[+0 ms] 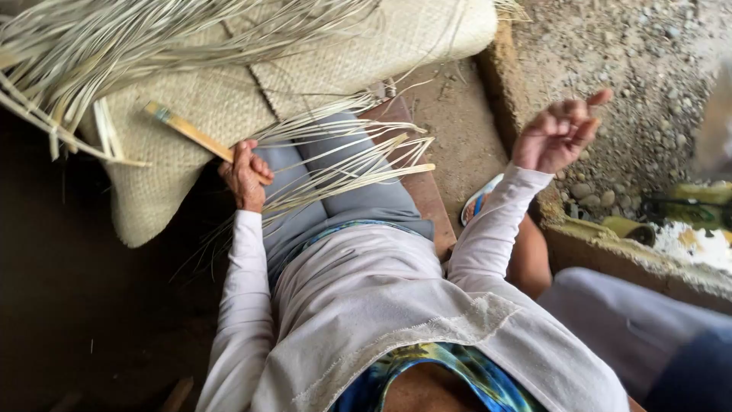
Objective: The person sits and uses a curved blade to split and scrape dried plant fibers held in the left hand. The processed fibers are placed onto a woven mat on the lap while the person continues the repetitive splitting action.
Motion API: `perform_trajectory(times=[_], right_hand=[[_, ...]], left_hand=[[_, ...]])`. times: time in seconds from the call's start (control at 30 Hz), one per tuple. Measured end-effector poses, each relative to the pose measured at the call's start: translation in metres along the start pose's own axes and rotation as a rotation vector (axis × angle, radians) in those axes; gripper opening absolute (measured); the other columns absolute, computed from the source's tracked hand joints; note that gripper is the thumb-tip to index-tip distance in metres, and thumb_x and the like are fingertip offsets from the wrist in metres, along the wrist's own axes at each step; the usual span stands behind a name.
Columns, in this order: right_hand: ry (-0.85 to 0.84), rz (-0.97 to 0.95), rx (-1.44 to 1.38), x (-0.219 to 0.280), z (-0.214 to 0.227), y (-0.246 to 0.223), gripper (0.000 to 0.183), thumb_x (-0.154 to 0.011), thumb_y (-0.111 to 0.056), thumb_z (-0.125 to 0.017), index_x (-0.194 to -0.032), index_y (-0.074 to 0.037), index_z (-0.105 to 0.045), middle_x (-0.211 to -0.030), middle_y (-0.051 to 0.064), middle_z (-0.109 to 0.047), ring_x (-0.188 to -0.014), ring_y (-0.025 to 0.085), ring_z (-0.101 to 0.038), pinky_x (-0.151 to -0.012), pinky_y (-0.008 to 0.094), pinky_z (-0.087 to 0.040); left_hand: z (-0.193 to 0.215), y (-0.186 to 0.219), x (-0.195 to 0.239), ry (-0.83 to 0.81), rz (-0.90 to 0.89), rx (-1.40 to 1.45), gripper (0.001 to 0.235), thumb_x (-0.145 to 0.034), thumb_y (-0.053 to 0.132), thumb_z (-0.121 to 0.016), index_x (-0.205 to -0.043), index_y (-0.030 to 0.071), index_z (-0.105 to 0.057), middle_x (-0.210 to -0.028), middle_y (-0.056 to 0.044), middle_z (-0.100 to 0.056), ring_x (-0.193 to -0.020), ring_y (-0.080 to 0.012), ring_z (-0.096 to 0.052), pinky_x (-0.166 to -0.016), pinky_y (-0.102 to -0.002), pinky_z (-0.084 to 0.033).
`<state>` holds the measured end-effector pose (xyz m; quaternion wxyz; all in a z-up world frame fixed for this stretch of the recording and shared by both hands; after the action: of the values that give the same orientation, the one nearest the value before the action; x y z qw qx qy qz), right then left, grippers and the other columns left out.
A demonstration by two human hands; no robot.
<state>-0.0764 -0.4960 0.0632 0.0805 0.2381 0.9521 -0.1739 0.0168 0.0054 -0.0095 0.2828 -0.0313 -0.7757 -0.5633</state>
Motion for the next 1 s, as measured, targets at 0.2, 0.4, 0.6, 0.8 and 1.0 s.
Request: perform_trajectory(times=[0.2, 0.4, 0.6, 0.8, 1.0], right_hand=[[0.108, -0.409, 0.529, 0.019, -0.045, 0.158, 0.029, -0.078, 0.001, -0.055, -0.105, 0.011, -0.053, -0.064, 0.019, -0.046, -0.053, 0.021, -0.044, -0.046, 0.035, -0.048], [-0.251, -0.562, 0.870, 0.027, -0.106, 0.227, 0.019, -0.082, 0.000, -0.058, -0.099, 0.009, -0.060, -0.072, 0.018, -0.061, -0.054, 0.016, -0.058, -0.050, 0.027, -0.051], [-0.471, -0.732, 0.971, 0.062, -0.125, 0.268, 0.017, -0.086, -0.005, -0.059, -0.099, 0.005, -0.064, -0.065, 0.012, -0.062, -0.055, 0.011, -0.056, -0.052, 0.022, -0.049], [-0.664, -0.784, 1.096, 0.073, -0.142, 0.285, 0.014, -0.087, -0.006, -0.058, -0.095, 0.002, -0.066, -0.068, 0.011, -0.064, -0.054, 0.011, -0.054, -0.049, 0.024, -0.046], [-0.596, -0.778, 1.163, 0.071, -0.100, 0.276, 0.019, -0.091, -0.010, -0.058, -0.102, 0.004, -0.063, -0.070, 0.010, -0.063, -0.057, 0.011, -0.055, -0.054, 0.022, -0.049]], left_hand=[[0.007, 0.018, 0.011, -0.103, -0.071, -0.013, 0.021, -0.091, 0.016, -0.049, -0.091, -0.004, -0.058, -0.048, -0.006, -0.041, -0.040, -0.0149, -0.051, -0.035, -0.028, -0.048], [0.004, 0.067, 0.052, -0.208, -0.183, -0.235, 0.022, -0.094, 0.016, -0.047, -0.091, -0.001, -0.059, -0.039, -0.004, -0.039, -0.031, -0.0115, -0.044, -0.027, -0.022, -0.038], [0.007, 0.056, 0.086, -0.268, -0.104, -0.080, 0.028, -0.092, 0.028, -0.054, -0.095, 0.001, -0.059, -0.044, -0.001, -0.038, -0.032, -0.0070, -0.039, -0.028, -0.019, -0.034], [0.066, 0.038, 0.094, 0.009, -0.234, -0.003, 0.026, -0.094, 0.026, -0.048, -0.094, 0.003, -0.059, -0.045, 0.005, -0.033, -0.034, -0.0035, -0.036, -0.029, -0.016, -0.032], [0.088, 0.089, 0.112, 0.226, -0.167, 0.061, 0.067, -0.085, 0.062, -0.017, -0.097, 0.008, -0.054, -0.052, 0.004, -0.030, -0.038, -0.0018, -0.031, -0.032, -0.012, -0.024]])
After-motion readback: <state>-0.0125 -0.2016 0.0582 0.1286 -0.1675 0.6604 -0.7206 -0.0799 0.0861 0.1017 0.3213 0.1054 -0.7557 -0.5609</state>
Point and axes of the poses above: each hand's wrist, its own x-axis away from the middle knuckle, its own z-axis out of the back of the hand, y = z × x, the point moved 2 cm from there along -x, towards the middle knuckle
